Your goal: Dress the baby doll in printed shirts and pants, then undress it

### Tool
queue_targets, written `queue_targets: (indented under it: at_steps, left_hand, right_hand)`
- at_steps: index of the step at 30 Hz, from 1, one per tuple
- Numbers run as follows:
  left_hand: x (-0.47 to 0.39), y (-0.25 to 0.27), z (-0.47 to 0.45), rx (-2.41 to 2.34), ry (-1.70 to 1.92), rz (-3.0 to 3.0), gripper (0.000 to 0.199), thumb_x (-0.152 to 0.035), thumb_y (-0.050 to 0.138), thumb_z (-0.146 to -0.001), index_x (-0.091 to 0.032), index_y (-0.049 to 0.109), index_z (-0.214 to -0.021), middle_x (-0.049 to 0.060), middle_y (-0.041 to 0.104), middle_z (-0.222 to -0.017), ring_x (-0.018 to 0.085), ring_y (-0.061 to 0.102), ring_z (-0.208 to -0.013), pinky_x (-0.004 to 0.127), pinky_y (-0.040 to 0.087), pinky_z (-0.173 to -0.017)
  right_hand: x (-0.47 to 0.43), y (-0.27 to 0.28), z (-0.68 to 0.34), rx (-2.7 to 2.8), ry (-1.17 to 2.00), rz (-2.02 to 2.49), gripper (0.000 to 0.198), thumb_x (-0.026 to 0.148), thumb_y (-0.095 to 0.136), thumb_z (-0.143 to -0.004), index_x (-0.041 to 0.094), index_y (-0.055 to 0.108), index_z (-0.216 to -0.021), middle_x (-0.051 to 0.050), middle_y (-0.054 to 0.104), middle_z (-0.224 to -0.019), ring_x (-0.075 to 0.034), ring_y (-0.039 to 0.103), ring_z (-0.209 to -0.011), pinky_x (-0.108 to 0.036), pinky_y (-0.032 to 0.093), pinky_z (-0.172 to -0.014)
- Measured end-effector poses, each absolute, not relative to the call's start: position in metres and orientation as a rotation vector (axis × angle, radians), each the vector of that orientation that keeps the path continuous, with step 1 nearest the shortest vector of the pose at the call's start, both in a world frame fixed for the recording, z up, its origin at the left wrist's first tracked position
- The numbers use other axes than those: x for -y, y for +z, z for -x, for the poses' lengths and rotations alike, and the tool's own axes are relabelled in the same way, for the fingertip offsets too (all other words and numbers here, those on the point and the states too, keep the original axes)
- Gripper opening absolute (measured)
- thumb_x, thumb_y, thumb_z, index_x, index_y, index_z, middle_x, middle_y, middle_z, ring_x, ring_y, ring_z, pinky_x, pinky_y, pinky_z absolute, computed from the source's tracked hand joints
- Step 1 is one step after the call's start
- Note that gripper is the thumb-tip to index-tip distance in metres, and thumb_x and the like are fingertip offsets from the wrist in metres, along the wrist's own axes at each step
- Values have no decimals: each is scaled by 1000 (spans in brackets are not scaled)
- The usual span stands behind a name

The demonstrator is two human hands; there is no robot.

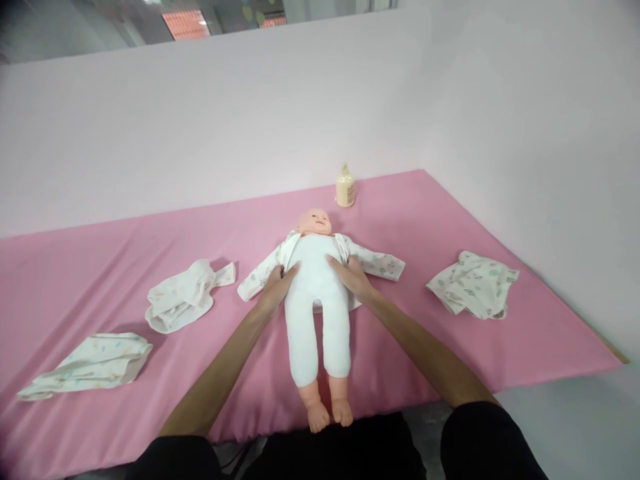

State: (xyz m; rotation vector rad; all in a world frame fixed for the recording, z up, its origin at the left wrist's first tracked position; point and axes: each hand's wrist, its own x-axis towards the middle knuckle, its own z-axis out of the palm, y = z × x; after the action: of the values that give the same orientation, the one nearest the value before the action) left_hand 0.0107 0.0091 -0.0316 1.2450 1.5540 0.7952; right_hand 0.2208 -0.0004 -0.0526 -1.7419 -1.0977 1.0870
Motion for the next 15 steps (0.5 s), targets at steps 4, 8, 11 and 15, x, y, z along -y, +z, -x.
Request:
queue_targets:
  at_steps: [4,8,11,15]
  left_hand:
    - [-12,-37,-7,-1547,793,-1234,61,-69,64,-81,-18,54,-112,11,64,-121,22,63,-107,27,52,-80]
    - [-14,-44,-5,-1528,802,-1228,64,-71,66,-79,-18,54,-112,11,64,-120,23,63,-106,28,53,-80]
    - [-14,-47,-4,-1502,811,-1207,66,-72,67,-78,-19,53,-114,11,64,-120,22,63,-104,28,53,-78]
    - [-12,-46,-4,-1517,810,-1213,64,-71,66,-79,-19,53,-113,11,65,-116,21,64,-100,27,52,-75]
  right_hand:
    - [-1,-56,-217,1086,1101,1747,65,78,60,-75,21,53,-104,-13,64,-122,-28,61,-113,-36,53,-89]
    - [-1,-59,-216,1095,1099,1742,64,78,60,-75,21,53,-103,-13,65,-121,-28,62,-111,-36,53,-88]
    - [-1,-60,-216,1109,1095,1729,61,76,60,-77,21,52,-103,-13,64,-121,-28,62,-111,-35,53,-86]
    - [0,-60,-215,1117,1085,1723,55,71,61,-79,21,52,-99,-12,65,-118,-27,62,-109,-33,52,-85]
